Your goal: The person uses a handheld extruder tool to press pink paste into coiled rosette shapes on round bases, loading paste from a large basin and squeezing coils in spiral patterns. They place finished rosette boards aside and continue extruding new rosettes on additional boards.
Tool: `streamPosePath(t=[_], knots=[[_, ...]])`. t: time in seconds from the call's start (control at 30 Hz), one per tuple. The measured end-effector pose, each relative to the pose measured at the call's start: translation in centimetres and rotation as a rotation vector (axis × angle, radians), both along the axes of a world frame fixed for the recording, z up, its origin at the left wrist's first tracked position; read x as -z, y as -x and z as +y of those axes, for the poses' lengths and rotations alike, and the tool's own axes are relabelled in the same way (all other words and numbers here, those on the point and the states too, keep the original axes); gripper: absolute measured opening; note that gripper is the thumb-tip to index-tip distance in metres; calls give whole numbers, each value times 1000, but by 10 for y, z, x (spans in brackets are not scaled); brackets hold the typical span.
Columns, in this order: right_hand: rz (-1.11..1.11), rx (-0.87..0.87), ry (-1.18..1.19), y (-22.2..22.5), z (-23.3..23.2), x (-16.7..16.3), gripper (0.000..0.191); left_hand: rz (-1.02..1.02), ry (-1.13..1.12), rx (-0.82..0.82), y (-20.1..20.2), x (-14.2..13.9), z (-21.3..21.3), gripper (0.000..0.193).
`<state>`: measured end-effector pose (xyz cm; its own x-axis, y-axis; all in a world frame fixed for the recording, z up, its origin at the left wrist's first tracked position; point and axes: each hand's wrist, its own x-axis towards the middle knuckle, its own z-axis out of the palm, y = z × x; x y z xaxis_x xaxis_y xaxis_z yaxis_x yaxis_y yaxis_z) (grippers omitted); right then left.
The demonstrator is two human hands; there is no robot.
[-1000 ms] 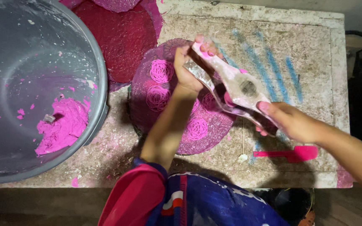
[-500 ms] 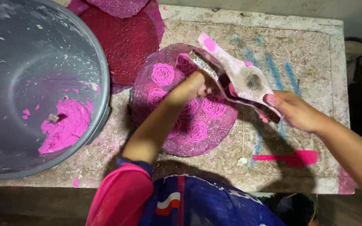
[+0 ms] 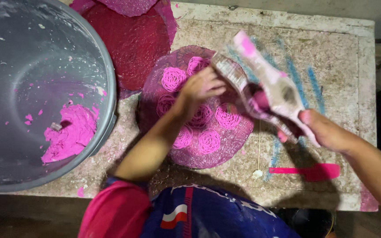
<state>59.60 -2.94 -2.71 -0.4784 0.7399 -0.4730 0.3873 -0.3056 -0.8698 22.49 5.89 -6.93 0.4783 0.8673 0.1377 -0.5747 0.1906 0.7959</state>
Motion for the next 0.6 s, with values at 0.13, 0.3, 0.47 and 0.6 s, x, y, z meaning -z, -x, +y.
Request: streamPosePath(t=[0.13,0.3,0.47,0.6], knots=[[38,285,461,26,9,-7,79,-727,510,204,-41,-12,48,85],[-343,-63,10,41,64,-43,83,-897,205,151,-59,-5,101,47],[-616,-40,-122,78,82,-39,81,-912,213,80,-41,25,128,42],[-555,-59,-29,80,89,-52,79,-905,226,-4,-49,39,125,40]])
